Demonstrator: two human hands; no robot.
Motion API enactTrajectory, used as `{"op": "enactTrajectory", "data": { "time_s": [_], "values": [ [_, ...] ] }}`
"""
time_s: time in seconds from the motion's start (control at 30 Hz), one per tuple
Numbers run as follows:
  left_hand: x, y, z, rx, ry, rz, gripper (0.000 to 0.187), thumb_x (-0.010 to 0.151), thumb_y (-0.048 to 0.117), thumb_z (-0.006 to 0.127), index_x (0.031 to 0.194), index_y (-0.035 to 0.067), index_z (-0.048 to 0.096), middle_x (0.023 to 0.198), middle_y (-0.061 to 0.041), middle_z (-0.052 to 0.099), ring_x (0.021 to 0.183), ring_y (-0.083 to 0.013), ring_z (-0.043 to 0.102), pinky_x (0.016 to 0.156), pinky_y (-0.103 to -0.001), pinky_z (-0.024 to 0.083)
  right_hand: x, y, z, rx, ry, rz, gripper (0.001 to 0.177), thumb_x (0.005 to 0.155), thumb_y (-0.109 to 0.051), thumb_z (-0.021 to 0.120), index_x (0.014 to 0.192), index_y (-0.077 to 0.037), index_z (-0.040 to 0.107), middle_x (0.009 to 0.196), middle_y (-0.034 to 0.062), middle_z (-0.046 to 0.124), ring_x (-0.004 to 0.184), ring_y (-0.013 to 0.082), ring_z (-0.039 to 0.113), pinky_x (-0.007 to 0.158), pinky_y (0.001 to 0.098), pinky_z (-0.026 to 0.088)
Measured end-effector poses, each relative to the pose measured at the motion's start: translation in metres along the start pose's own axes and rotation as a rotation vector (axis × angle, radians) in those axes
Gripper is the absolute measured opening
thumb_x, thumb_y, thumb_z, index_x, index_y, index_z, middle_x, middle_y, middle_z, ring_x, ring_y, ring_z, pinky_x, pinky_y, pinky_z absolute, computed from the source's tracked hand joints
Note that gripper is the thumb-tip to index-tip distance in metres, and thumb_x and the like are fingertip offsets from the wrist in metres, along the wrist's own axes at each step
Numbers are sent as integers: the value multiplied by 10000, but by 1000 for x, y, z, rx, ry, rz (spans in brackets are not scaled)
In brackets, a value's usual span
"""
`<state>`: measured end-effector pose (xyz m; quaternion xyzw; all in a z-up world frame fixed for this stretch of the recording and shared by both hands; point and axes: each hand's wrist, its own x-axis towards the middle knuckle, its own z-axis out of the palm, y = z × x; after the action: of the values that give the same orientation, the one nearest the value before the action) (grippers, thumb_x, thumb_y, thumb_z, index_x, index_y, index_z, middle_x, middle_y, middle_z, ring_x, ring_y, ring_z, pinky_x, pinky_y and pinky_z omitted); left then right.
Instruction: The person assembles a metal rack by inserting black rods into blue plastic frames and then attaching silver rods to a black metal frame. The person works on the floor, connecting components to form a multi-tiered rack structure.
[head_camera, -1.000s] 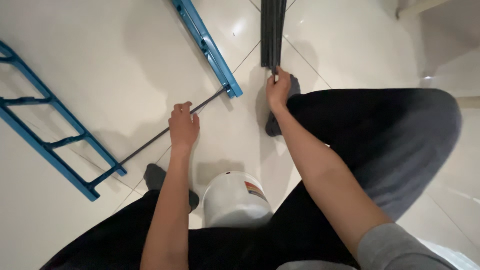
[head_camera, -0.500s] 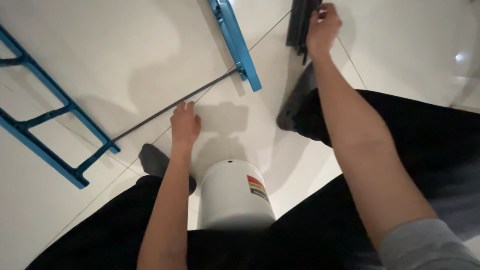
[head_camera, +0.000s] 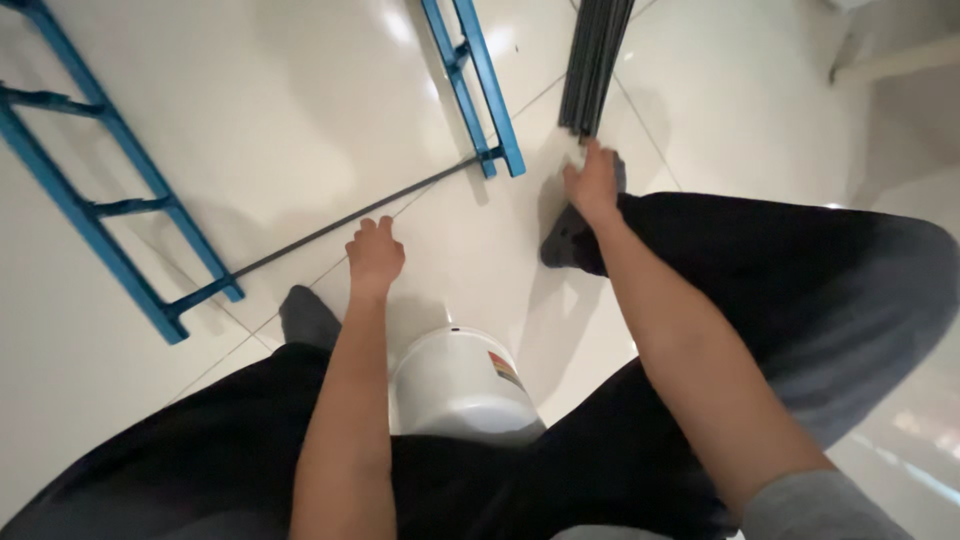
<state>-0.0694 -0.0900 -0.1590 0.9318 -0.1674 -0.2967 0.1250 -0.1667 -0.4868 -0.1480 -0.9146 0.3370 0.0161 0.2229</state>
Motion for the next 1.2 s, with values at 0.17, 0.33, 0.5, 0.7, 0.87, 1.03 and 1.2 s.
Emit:
{"op": "enactTrajectory", "data": {
  "time_s": [0.17, 0.33, 0.5, 0.7, 0.87, 1.03, 1.2],
  "values": [
    [-18, -19, -15, -29, 23, -88, 414, 927, 186, 636, 1328, 92, 599, 1221, -191, 593, 1117, -372, 621, 935, -561, 483, -24, -21, -9, -128, -348, 19, 404, 917, -331, 670, 1256, -111, 673, 1110, 223, 722, 1080, 392, 676, 970, 473, 526],
    [-39, -51, -27, -216, 124, -250, 434, 919, 219, 642, 1343, 135, 604, 1291, -185, 581, 1187, -378, 596, 972, -576, 458, -42, -64, 9, -198, -624, -162, 402, 911, -419, 660, 1162, -118, 749, 1186, 211, 740, 1131, 379, 683, 1018, 431, 528],
    [-80, -98, -33, -421, 119, -469, 450, 927, 265, 644, 1346, 105, 610, 1343, -203, 597, 1226, -395, 604, 1035, -568, 453, -70, -116, 30, -218, -696, -212, 410, 908, -394, 656, 1227, -139, 704, 1220, 203, 695, 1130, 382, 661, 991, 446, 510],
    [-123, -127, -36, -532, 212, -611, 373, 948, 295, 618, 1238, 69, 687, 1271, -215, 666, 1203, -410, 624, 1031, -568, 466, -71, -151, 43, -119, -631, -273, 443, 895, -357, 692, 1266, -115, 674, 1167, 226, 723, 1121, 377, 675, 1002, 426, 521],
    [-134, -134, -28, -523, 262, -549, 405, 875, 250, 666, 1229, 52, 666, 1225, -224, 663, 1149, -412, 637, 962, -519, 519, -61, -141, 62, -9, -478, -160, 499, 882, -318, 708, 1304, -63, 625, 1228, 244, 677, 1146, 409, 644, 995, 442, 503],
    [-114, -123, -24, -351, 373, -408, 280, 931, 146, 618, 1181, 49, 700, 1180, -243, 645, 1075, -430, 649, 914, -541, 526, -54, -116, 78, -13, -378, 79, 627, 868, -281, 716, 1414, -45, 516, 1284, 275, 645, 1214, 416, 616, 1057, 431, 482],
    [-71, -79, -24, -180, 399, -134, 344, 904, 69, 620, 1242, 52, 682, 1258, -228, 607, 1168, -411, 603, 982, -533, 497, -42, -86, 98, 133, -170, 45, 683, 845, -216, 759, 1419, 16, 470, 1396, 312, 490, 1253, 446, 526, 1066, 437, 439]
  ]
}}
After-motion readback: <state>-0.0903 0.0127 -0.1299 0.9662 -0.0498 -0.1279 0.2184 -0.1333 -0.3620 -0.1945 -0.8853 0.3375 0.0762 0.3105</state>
